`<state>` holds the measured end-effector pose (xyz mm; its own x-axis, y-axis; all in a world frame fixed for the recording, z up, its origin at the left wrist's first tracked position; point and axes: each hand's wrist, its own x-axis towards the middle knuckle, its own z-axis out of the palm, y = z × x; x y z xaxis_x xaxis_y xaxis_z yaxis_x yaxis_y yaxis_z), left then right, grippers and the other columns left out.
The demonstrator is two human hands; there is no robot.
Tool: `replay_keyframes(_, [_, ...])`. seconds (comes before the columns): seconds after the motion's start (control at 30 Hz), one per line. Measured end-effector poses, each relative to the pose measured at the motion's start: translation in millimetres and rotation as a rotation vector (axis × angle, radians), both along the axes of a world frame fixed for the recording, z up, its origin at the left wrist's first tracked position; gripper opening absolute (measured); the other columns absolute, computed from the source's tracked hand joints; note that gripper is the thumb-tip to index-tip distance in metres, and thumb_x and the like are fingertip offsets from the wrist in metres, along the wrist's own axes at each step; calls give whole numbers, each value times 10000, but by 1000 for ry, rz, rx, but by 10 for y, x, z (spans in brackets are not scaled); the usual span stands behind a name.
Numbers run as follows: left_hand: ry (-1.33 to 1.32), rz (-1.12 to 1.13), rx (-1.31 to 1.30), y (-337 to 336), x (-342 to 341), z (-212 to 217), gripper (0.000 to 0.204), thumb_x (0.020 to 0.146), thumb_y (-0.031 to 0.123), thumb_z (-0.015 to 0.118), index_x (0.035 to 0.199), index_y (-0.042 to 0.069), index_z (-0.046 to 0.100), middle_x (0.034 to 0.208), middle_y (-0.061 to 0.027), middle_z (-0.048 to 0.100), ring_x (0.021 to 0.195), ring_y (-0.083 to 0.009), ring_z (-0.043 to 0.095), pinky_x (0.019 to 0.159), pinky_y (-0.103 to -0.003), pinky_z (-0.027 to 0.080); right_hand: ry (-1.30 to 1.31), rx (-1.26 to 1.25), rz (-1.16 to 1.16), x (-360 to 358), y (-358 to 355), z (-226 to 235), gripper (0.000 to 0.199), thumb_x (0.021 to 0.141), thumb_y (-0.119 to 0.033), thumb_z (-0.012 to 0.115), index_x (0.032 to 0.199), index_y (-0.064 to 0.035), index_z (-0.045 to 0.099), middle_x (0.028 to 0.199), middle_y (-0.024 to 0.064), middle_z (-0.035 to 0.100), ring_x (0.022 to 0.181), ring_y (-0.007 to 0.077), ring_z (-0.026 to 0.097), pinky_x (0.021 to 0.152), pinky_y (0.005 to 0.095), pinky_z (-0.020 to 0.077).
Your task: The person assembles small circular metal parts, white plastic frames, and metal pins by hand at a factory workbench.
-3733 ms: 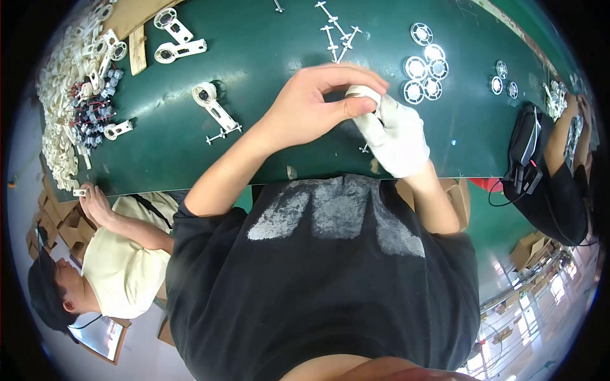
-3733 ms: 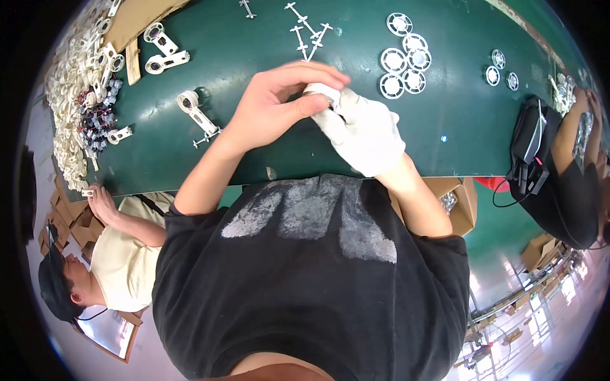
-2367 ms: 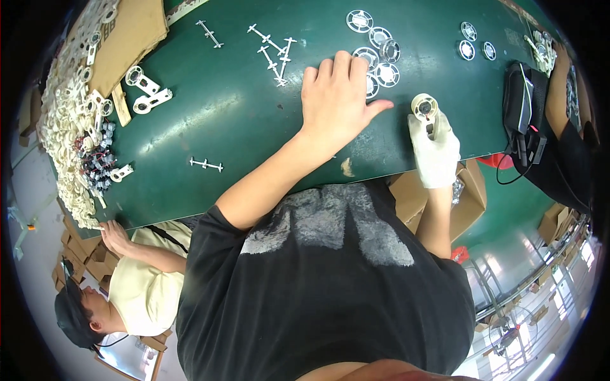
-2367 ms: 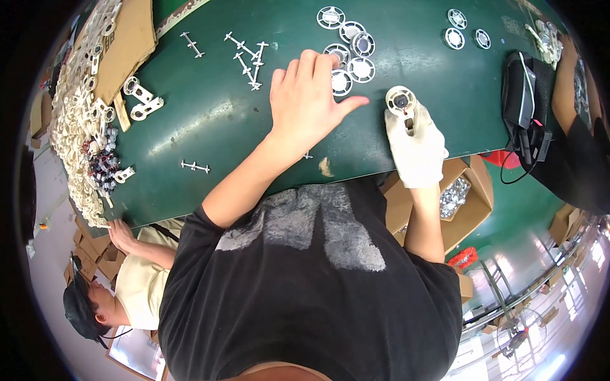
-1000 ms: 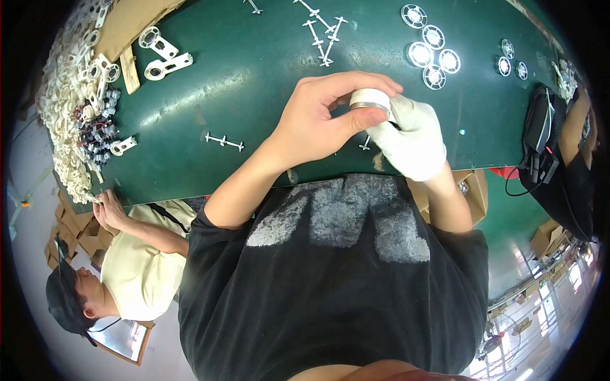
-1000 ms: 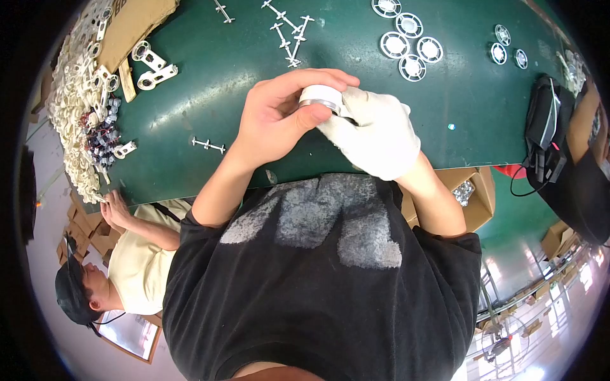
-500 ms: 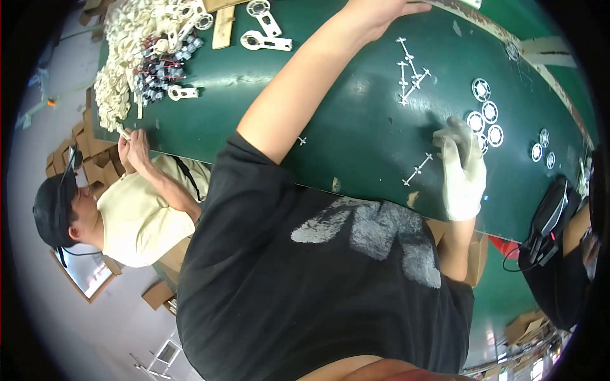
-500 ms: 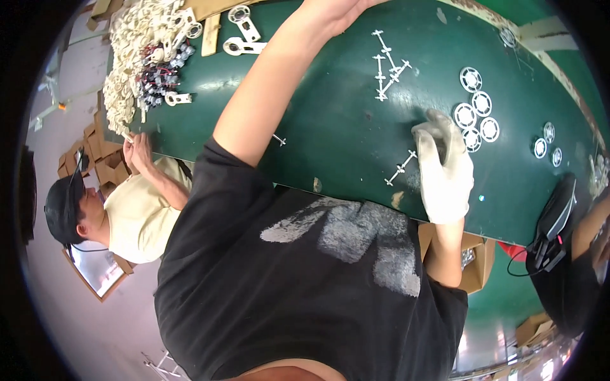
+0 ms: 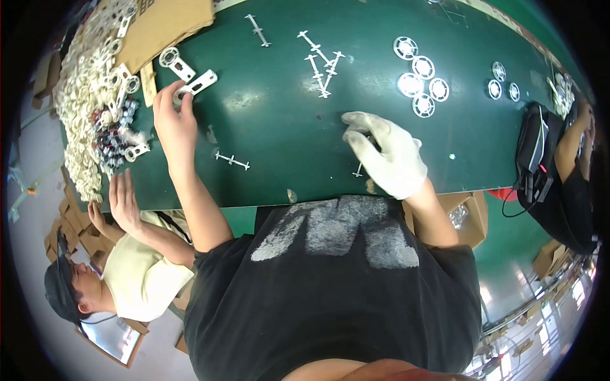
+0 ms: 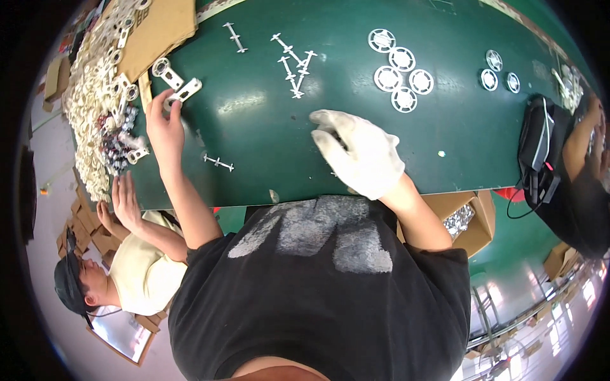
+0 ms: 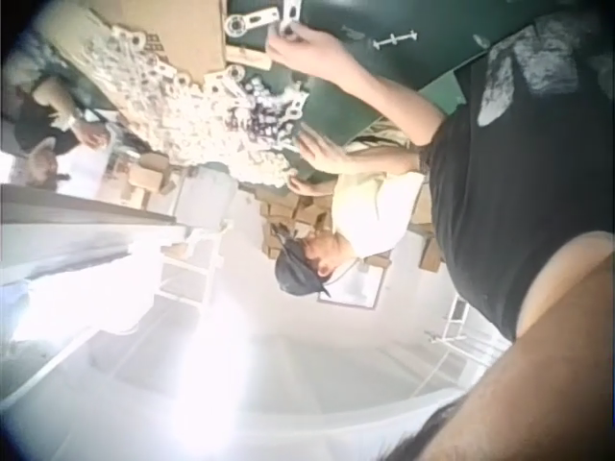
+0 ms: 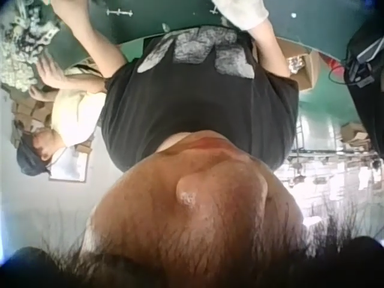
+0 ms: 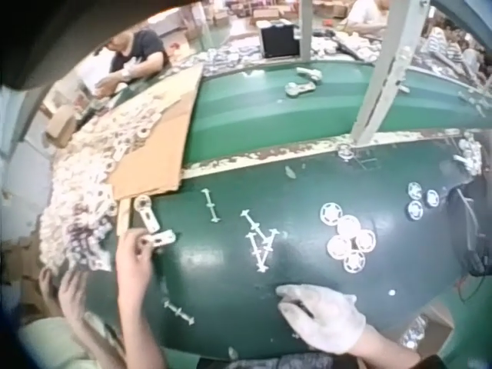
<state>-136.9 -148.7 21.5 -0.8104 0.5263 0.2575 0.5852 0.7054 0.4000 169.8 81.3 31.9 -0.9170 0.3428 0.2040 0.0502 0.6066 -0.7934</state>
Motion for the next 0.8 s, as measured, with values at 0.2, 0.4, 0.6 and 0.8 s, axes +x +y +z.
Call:
replay_keyframes(0.2, [-385, -255, 328, 499, 655, 234, 175, 931, 0, 693, 1103, 28, 704, 1078, -99, 667, 917, -188, 680, 768, -312, 566, 67, 163, -58, -109, -10, 73, 551, 822, -132, 764, 1338, -64, 584, 1223, 127, 642, 1112, 367, 632, 924, 445, 541])
replay_keyframes(0.4, [-808, -883, 295, 1429, 1454, 392, 240, 890, -16, 712, 1127, 19, 706, 1144, -102, 672, 974, -178, 677, 779, -287, 564, 10, 347, -330, 161, 129, -3, 435, 804, -101, 755, 1220, -38, 646, 1088, 148, 651, 1015, 376, 622, 873, 478, 506])
replay_keyframes(0.6, [-65, -871, 107, 2092, 1622, -104, 275, 932, 161, 701, 1198, 98, 675, 1207, -56, 638, 1054, -265, 648, 892, -362, 552, -446, 127, -730, 665, 354, 92, 344, 939, -212, 755, 1212, -16, 685, 988, 154, 745, 853, 198, 725, 785, 305, 555])
replay_keyframes(0.8, [-37, -919, 75, 2186, 1665, -194, 334, 837, 250, 801, 1140, 150, 704, 1144, -14, 616, 1005, -239, 626, 830, -383, 561, -640, -13, -777, 786, 407, 144, 382, 935, -324, 698, 1209, -59, 695, 1012, 173, 744, 914, 277, 720, 819, 357, 553])
